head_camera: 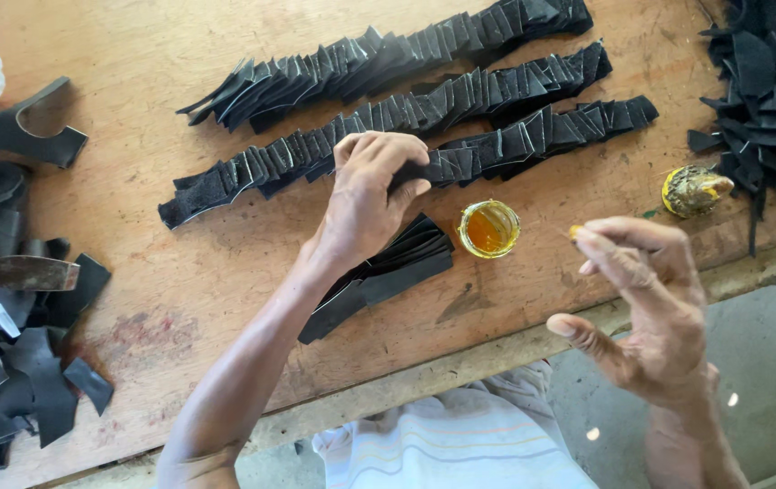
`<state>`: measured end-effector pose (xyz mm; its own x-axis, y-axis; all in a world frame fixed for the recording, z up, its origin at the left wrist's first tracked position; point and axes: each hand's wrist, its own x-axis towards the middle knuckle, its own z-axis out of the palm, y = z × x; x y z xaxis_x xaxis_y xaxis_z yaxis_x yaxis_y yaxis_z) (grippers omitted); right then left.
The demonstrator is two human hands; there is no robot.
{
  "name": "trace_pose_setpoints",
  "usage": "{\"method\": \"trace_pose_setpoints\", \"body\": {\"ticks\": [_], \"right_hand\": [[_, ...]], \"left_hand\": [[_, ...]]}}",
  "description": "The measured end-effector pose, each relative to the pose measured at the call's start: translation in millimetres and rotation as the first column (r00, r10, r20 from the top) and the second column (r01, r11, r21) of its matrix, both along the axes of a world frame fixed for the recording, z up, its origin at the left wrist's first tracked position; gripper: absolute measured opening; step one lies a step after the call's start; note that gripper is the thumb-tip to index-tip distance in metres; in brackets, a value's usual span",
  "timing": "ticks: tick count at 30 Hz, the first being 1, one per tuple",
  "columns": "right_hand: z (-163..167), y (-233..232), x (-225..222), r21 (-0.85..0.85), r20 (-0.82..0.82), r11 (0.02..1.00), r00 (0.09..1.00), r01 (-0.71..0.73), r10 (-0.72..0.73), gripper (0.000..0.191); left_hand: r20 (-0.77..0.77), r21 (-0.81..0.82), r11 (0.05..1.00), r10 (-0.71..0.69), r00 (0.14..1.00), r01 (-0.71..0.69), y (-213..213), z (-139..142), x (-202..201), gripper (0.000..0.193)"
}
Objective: The person repeatedly picks small black rubber pieces from a stack, dips a finger into a small jar of yellow glue, and applies the glue to the edge of each piece before placing it onto a growing row on the table. The process is repeated continuously throughout the clip.
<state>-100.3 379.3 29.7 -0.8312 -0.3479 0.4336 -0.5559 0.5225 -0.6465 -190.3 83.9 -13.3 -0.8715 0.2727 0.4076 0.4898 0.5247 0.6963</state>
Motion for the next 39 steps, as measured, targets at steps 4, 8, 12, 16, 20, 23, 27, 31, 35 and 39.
{"method": "trace_pose_setpoints", "body": {"ticks": [4,8,12,16,20,23,27,31,35,39], "right_hand": [[14,2,-8,0.149,0.017,0.988,0.999,-0.034,0.032,0.061],[26,-8,-19,0.481,0.011,0.873,0.996,-0.082,0.088,0.062],[37,-22,-29,0.537,0.06,0.827,0.985,-0.167,0.161,0.059],[42,-35,-38,0.605,0.143,0.769,0.978,-0.206,0.149,0.06],[40,-48,-48,0.676,0.191,0.697,0.97,-0.239,0.148,0.063],[37,-59,-57,0.672,0.266,0.689,0.957,-0.271,0.117,0.063],[37,-64,-62,0.688,0.311,0.659,0.944,-0.305,0.112,0.055],[43,-47,-50,0.61,0.17,0.755,0.971,-0.239,0.17,0.051],[45,-32,-37,0.531,0.081,0.82,0.976,-0.213,0.201,0.046],[53,-22,-30,0.5,-0.033,0.856,0.985,-0.133,0.172,0.046]], "left_hand": [[-0.149,-0.084,0.996,0.016,0.989,-0.028,-4,6,14,0.022],[0.073,-0.165,0.986,-0.002,0.997,0.014,-9,14,56,0.006],[0.089,-0.452,0.892,0.028,0.996,0.015,-5,15,99,0.02],[-0.048,-0.492,0.866,0.076,0.996,-0.09,-4,11,119,0.042],[-0.056,-0.416,0.904,0.079,0.995,-0.095,-4,9,123,0.042],[-0.066,-0.393,0.914,0.08,0.995,-0.1,-5,11,123,0.04],[-0.053,-0.306,0.947,0.089,0.995,-0.101,-6,19,121,0.028],[0.044,-0.114,0.987,0.116,0.992,-0.11,-9,31,119,0.019],[0.27,0.133,0.976,0.133,0.954,-0.174,-17,44,122,0.011],[0.461,0.566,0.774,-0.011,0.887,-0.284,-27,43,115,0.03]]}}
